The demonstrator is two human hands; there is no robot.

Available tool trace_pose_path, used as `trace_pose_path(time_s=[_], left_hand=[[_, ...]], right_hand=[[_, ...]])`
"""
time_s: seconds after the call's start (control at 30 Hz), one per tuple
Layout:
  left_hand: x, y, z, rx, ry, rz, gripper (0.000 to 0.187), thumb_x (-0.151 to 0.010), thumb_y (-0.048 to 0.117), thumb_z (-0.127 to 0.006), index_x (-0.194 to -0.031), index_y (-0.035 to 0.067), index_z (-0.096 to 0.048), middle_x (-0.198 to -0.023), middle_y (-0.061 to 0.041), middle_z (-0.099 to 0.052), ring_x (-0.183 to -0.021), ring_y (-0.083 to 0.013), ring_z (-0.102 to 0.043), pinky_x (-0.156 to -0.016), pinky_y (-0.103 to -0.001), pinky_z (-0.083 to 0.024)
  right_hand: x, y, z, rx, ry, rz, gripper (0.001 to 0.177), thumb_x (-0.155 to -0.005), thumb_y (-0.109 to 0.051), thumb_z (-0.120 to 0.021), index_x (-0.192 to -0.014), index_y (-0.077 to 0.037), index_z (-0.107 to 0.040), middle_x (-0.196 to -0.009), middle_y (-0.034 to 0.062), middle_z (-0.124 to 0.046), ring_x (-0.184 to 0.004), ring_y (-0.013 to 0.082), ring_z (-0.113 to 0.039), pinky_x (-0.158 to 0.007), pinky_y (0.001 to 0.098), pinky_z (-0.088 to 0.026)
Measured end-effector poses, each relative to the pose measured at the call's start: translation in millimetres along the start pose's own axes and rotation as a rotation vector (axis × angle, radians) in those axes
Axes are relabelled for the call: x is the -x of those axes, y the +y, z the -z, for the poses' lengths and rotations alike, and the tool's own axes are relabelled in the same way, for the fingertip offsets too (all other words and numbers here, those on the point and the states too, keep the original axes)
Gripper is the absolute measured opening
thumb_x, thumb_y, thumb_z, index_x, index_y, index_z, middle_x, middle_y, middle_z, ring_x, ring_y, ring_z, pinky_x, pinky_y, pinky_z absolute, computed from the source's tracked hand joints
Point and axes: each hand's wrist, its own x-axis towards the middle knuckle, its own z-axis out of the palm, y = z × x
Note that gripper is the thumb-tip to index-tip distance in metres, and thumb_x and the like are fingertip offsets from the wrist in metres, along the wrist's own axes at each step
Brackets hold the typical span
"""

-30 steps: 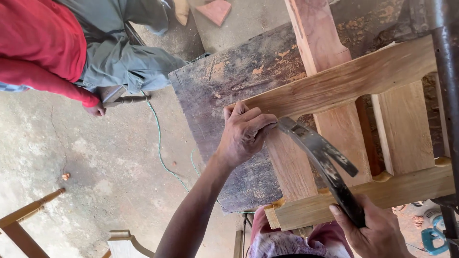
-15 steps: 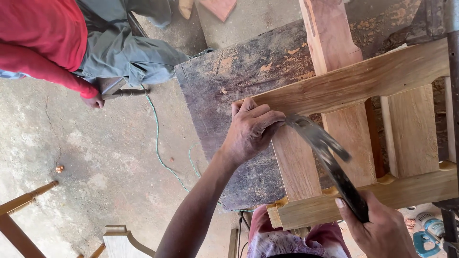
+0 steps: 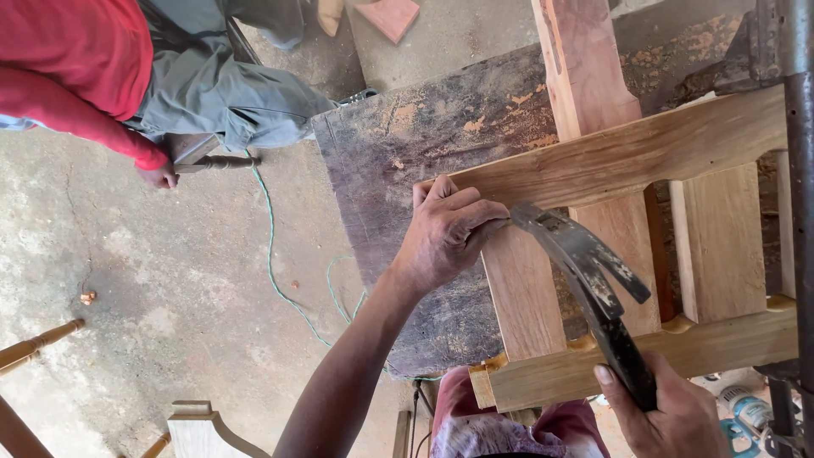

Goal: The person repeatedly hammers nails into a wooden slatted frame using a claw hammer. They retrieve nails from a small stool, position them on the frame, and strike them with the hammer. The task continues across multiple sections of the frame.

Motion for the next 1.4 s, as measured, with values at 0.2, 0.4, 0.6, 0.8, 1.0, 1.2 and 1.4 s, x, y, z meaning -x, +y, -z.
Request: trace_pose_path(time_s=[0.2,0.4,0.6,0.8,1.0,1.2,1.4], left_hand=[[-3,3,4,0.021,-0.020,0.028,0.024,-0.084,0.017,-0.081,-0.107,0.024,-0.075,-0.086,0.009,-0.061,-0.089,-0.0178,-0.049,-0.092,-0.038,-0.034],[-3,1,3,0.010,-0.013,0.021,0.021,-0.084,0.015,-0.080,-0.102,0.024,-0.074,-0.088,0.010,-0.064,-0.089,-0.0177,-0.051,-0.092,-0.038,-0.033],[0,-1,-2,0.012,-0.004,0.034,0.023,-0.084,0.013,-0.082,-0.102,0.025,-0.074,-0.086,0.011,-0.063,-0.087,-0.0166,-0.050,-0.091,-0.037,-0.034],[0,-2,-1,0.017,0.001,0.032,0.027,-0.081,0.013,-0.083,-0.103,0.025,-0.074,-0.088,0.011,-0.064,-0.088,-0.0166,-0.050,-0.091,-0.037,-0.033],[1,-2,-2,0.021,0.000,0.044,0.027,-0.081,0.013,-0.084,-0.103,0.025,-0.075,-0.086,0.011,-0.062,-0.089,-0.0165,-0.050,-0.093,-0.037,-0.034],[3,-2,-4,0.013,0.012,0.030,0.025,-0.081,0.013,-0.083,-0.101,0.025,-0.074,-0.087,0.011,-0.063,-0.089,-0.0165,-0.051,-0.094,-0.037,-0.034],[0,-2,-1,0.027,0.010,0.032,0.025,-0.081,0.015,-0.084,-0.102,0.024,-0.074,-0.087,0.010,-0.063,-0.089,-0.0172,-0.051,-0.092,-0.037,-0.034]], right_hand=[[-1,11,-9,-0.040,0.039,0.049,0.039,-0.085,-0.041,-0.076,-0.099,-0.005,-0.070,-0.068,0.0135,-0.071,-0.065,0.0241,-0.074,-0.061,0.0392,-0.060],[-3,10,-11,-0.039,0.021,0.021,0.039,-0.087,-0.042,-0.075,-0.097,-0.005,-0.070,-0.068,0.0136,-0.070,-0.066,0.0252,-0.073,-0.062,0.0399,-0.060],[-6,15,-16,-0.014,0.026,0.072,0.039,-0.087,-0.042,-0.075,-0.096,-0.005,-0.070,-0.067,0.0131,-0.068,-0.065,0.0255,-0.073,-0.061,0.0400,-0.059],[-3,4,-9,0.005,0.039,0.099,0.039,-0.087,-0.040,-0.075,-0.097,-0.003,-0.070,-0.064,0.0130,-0.067,-0.061,0.0247,-0.071,-0.057,0.0400,-0.058],[-6,24,-14,0.055,-0.017,0.035,0.034,-0.091,-0.037,-0.073,-0.102,-0.004,-0.071,-0.065,0.0110,-0.067,-0.058,0.0213,-0.071,-0.058,0.0363,-0.056],[2,10,-13,0.009,0.050,0.132,0.037,-0.088,-0.038,-0.071,-0.098,-0.003,-0.069,-0.062,0.0106,-0.066,-0.057,0.0208,-0.071,-0.053,0.0358,-0.056],[-5,3,-10,0.048,0.028,0.099,0.032,-0.092,-0.036,-0.072,-0.102,-0.005,-0.071,-0.063,0.0117,-0.065,-0.058,0.0224,-0.070,-0.056,0.0372,-0.055]])
